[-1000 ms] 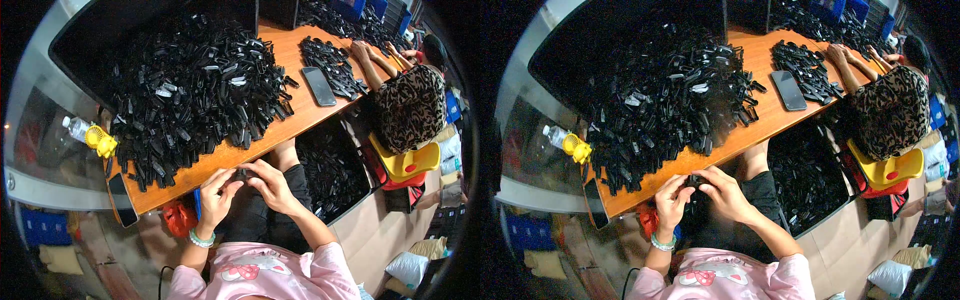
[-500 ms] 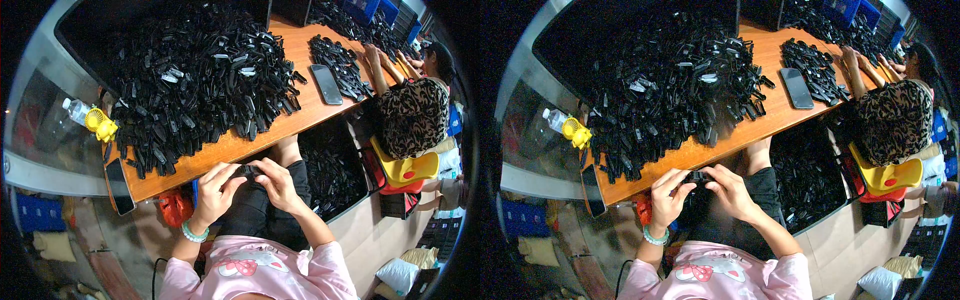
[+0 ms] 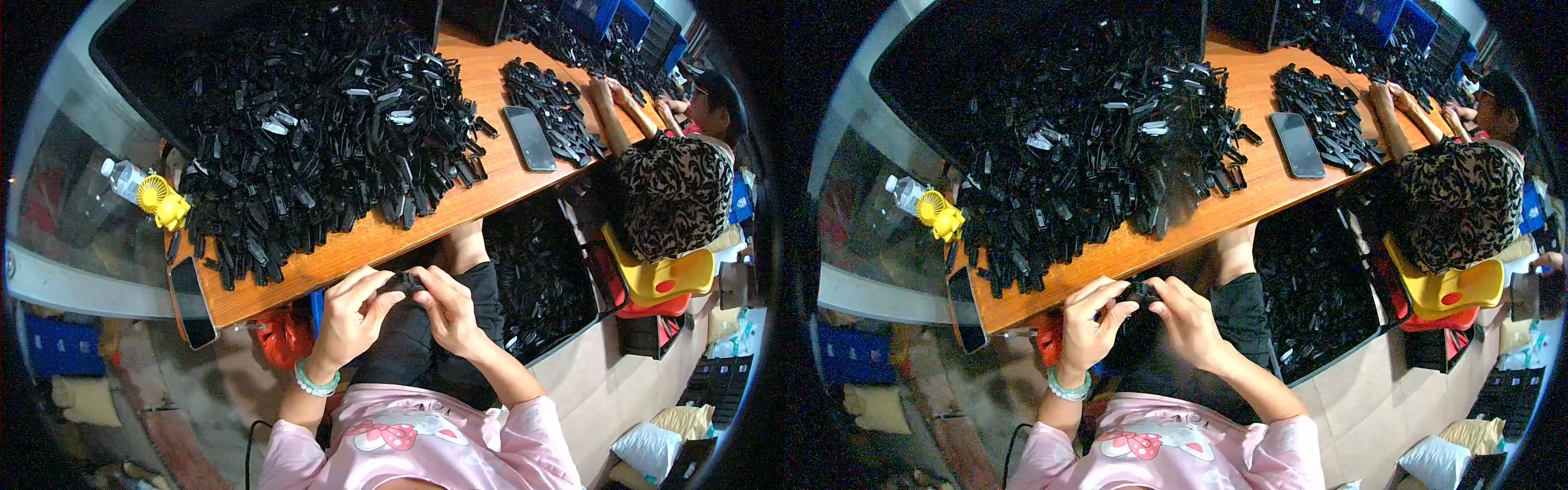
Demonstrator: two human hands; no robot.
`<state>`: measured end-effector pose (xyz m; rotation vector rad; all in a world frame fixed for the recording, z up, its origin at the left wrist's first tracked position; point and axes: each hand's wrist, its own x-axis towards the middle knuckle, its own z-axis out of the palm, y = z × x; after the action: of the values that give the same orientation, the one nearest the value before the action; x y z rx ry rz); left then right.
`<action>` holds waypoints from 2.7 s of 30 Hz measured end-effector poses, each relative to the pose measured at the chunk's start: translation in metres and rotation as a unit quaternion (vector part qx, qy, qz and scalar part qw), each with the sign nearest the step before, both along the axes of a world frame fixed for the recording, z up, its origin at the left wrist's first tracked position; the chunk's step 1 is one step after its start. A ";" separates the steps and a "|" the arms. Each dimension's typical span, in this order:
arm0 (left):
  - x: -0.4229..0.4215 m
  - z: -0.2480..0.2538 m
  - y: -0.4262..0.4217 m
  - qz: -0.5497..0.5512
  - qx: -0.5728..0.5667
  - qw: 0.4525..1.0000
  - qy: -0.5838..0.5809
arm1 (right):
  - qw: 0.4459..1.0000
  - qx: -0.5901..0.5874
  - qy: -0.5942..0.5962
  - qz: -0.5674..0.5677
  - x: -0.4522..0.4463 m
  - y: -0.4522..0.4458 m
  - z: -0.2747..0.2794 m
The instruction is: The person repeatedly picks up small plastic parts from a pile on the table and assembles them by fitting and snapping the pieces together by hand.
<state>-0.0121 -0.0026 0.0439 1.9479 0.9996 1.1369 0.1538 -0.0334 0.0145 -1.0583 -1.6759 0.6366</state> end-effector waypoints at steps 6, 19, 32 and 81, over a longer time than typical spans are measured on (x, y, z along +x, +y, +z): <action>0.007 -0.007 -0.001 0.027 0.024 0.999 0.003 | 0.997 0.042 -0.071 0.014 0.001 0.005 0.006; 0.000 -0.029 -0.008 -0.021 -0.293 0.913 -0.282 | 0.975 -0.102 0.196 0.004 -0.012 0.005 -0.024; 0.007 -0.042 0.091 0.192 0.099 0.959 0.182 | 0.990 -0.111 0.015 0.083 0.002 0.033 -0.021; -0.015 0.008 0.009 -0.017 0.049 0.997 0.063 | 0.993 0.047 -0.098 0.047 -0.005 0.020 0.009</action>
<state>-0.0275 0.0067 0.0519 2.1295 0.9880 1.0735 0.1490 -0.0131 0.0238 -1.0046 -1.9162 0.5228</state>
